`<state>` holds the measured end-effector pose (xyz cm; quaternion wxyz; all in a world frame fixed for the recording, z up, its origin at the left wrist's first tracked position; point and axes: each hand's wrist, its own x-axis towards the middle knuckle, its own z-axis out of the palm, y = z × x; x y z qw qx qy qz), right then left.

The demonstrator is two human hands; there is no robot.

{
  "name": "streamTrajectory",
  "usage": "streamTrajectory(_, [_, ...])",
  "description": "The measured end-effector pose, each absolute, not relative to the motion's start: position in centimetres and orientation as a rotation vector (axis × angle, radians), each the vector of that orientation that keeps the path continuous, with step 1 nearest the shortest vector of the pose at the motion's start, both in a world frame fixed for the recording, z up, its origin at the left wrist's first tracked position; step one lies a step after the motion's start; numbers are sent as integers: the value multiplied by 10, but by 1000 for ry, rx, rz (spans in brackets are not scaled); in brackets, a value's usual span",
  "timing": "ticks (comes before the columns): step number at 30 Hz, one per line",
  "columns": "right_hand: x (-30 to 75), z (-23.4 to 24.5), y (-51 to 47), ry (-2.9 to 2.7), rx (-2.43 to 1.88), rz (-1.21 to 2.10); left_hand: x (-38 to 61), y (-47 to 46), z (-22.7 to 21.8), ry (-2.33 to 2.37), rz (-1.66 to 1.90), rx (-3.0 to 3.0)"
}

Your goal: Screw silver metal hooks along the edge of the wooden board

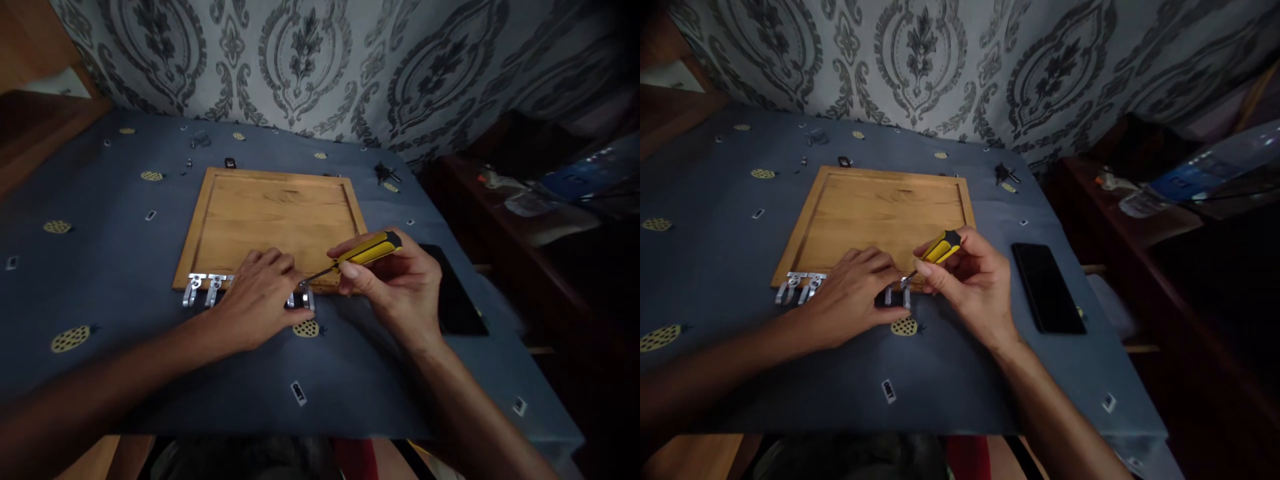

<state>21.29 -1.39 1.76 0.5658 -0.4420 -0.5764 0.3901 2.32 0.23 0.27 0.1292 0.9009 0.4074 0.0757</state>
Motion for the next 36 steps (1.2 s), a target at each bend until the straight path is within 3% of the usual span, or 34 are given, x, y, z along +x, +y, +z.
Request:
streamTrajectory(12, [213, 16, -16, -1386, -1132, 898, 22, 2, -2, 1158, 285, 2642])
streamTrajectory(21, [213, 10, -17, -1253, -1072, 616, 19, 2, -6, 1131, 380, 2650])
streamTrajectory(36, [211, 5, -14, -1372, -1115, 674, 19, 2, -6, 1149, 356, 2659])
